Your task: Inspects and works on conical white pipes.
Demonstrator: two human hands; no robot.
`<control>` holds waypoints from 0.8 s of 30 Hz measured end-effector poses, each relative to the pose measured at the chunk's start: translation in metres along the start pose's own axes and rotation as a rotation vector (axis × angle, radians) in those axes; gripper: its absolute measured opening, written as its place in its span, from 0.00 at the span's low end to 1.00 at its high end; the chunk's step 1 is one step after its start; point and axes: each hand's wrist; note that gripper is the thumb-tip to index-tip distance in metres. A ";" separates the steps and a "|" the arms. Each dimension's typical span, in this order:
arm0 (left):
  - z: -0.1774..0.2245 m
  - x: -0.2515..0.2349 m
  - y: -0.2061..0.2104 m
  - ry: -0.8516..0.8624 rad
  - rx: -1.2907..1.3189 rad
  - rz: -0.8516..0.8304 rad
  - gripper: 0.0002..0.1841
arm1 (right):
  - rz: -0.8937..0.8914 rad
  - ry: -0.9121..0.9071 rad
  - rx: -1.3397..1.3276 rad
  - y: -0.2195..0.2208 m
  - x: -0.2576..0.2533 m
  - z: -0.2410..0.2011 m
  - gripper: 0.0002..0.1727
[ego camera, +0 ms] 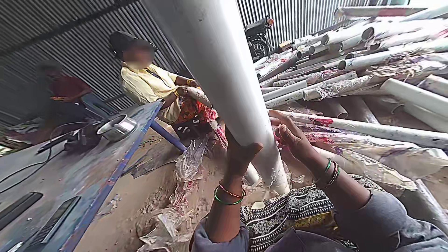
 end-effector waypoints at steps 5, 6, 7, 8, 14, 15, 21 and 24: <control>-0.014 0.008 0.007 0.121 0.097 0.177 0.67 | 0.322 0.432 -0.730 -0.021 0.005 0.045 0.21; -0.015 0.009 0.008 0.137 0.092 0.193 0.64 | 0.346 0.508 -0.823 -0.027 0.005 0.055 0.21; -0.016 0.012 0.008 0.141 0.088 0.198 0.62 | 0.343 0.559 -0.876 -0.030 0.007 0.060 0.22; -0.017 0.012 0.009 0.145 0.085 0.202 0.59 | 0.324 0.567 -0.895 -0.033 0.008 0.060 0.22; -0.020 -0.002 0.020 0.137 0.053 0.218 0.59 | 0.138 0.344 -0.869 -0.052 0.021 0.038 0.20; -0.021 -0.004 0.023 0.130 0.038 0.214 0.62 | 0.123 0.314 -0.802 -0.054 0.025 0.038 0.21; -0.013 -0.006 0.034 0.087 -0.004 0.194 0.70 | 0.111 0.328 -0.434 -0.054 0.032 0.031 0.17; -0.008 0.000 0.036 0.086 -0.020 0.186 0.70 | 0.131 0.297 -0.091 -0.051 0.033 0.036 0.13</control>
Point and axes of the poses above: each hand's wrist, its own x-axis away from the middle knuckle, its own y-axis out of the palm, z = x × y, and after that the axes turned 9 degrees about -z, right-handed
